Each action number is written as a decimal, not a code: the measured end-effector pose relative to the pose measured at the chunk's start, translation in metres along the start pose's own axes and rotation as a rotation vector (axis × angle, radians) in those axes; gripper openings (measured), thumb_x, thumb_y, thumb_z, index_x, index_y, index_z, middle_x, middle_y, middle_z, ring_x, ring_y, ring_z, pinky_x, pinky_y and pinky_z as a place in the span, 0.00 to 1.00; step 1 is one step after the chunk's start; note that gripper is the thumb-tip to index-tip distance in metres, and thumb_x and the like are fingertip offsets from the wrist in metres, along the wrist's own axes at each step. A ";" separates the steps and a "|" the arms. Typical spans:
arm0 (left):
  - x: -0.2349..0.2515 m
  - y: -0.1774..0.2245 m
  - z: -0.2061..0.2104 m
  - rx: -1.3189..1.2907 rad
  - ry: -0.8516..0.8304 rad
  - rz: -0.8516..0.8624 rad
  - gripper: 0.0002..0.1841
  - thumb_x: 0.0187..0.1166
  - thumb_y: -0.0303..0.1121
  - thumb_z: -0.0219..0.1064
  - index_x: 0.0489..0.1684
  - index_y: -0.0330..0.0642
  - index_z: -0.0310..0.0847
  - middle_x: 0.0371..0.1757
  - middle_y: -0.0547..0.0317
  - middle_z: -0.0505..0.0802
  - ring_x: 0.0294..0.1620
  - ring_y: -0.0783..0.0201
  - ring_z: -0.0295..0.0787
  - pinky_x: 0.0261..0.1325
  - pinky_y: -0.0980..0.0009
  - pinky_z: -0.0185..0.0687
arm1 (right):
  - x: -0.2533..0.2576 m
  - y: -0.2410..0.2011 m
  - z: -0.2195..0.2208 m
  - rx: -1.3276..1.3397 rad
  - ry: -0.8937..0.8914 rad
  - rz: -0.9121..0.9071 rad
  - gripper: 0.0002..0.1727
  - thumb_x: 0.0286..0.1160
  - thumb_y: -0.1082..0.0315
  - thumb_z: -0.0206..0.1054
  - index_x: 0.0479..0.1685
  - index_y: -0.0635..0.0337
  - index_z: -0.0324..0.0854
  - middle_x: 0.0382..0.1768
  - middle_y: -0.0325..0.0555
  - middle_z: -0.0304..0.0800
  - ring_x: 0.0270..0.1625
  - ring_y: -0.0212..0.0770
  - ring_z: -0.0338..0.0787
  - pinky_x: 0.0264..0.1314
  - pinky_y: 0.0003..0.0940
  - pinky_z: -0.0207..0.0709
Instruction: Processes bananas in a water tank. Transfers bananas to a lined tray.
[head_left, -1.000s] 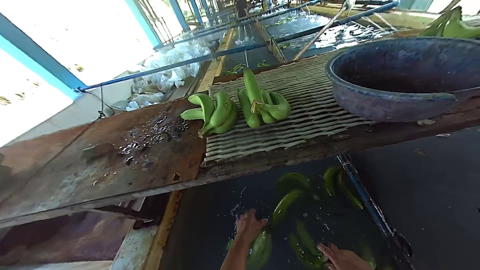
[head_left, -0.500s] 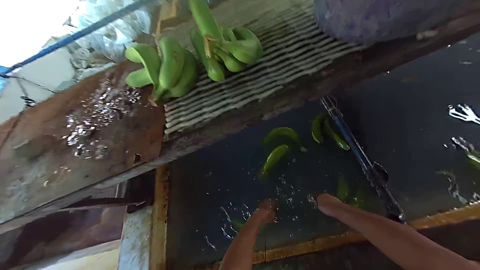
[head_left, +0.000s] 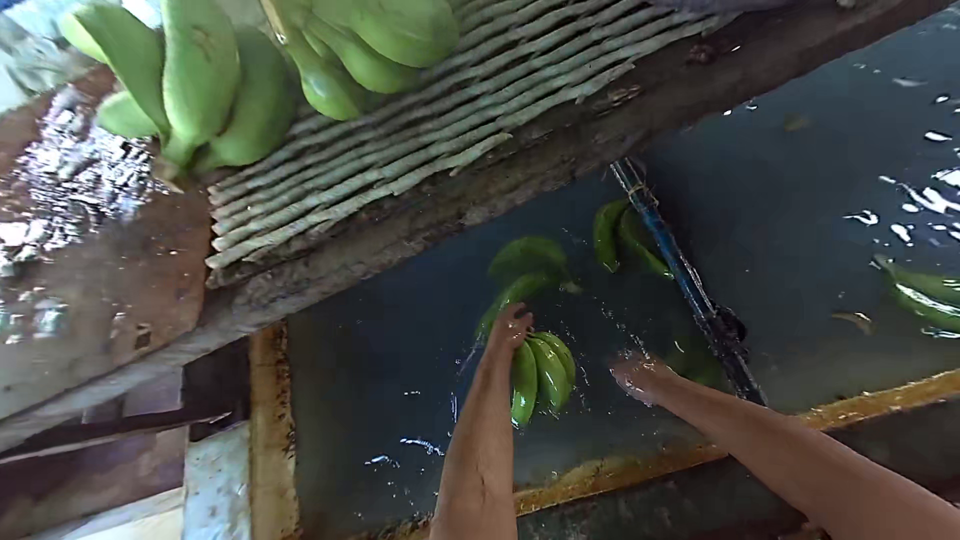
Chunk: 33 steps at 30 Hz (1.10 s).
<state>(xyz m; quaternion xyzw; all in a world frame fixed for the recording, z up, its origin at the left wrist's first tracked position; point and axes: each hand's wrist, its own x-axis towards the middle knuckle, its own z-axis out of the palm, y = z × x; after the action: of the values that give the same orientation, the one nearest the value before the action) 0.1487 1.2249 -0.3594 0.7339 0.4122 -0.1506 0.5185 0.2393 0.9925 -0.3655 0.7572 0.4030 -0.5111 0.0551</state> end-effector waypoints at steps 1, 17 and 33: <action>-0.001 -0.004 -0.005 -0.028 0.046 -0.009 0.21 0.91 0.32 0.57 0.77 0.29 0.73 0.58 0.37 0.90 0.52 0.54 0.88 0.64 0.59 0.80 | -0.001 0.000 -0.002 -0.037 -0.026 -0.011 0.24 0.89 0.74 0.54 0.80 0.75 0.70 0.79 0.75 0.72 0.83 0.73 0.70 0.84 0.69 0.60; 0.014 0.029 0.025 0.199 0.409 -0.063 0.29 0.88 0.46 0.62 0.81 0.36 0.69 0.74 0.33 0.82 0.72 0.38 0.83 0.73 0.41 0.78 | 0.017 -0.012 0.005 -0.031 -0.050 0.027 0.26 0.91 0.72 0.51 0.86 0.71 0.64 0.80 0.75 0.70 0.80 0.76 0.72 0.81 0.71 0.63; -0.106 -0.082 -0.021 0.174 0.747 0.580 0.11 0.78 0.25 0.66 0.45 0.24 0.91 0.44 0.35 0.94 0.44 0.45 0.94 0.54 0.54 0.89 | -0.093 -0.036 -0.008 -0.028 0.528 -0.405 0.22 0.84 0.60 0.67 0.65 0.69 0.85 0.55 0.73 0.87 0.54 0.73 0.90 0.56 0.68 0.81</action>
<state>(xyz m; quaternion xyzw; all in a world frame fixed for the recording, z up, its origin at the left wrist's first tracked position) 0.0167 1.2058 -0.3340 0.8633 0.3345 0.2400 0.2920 0.2069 0.9694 -0.2733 0.7671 0.5528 -0.2923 -0.1436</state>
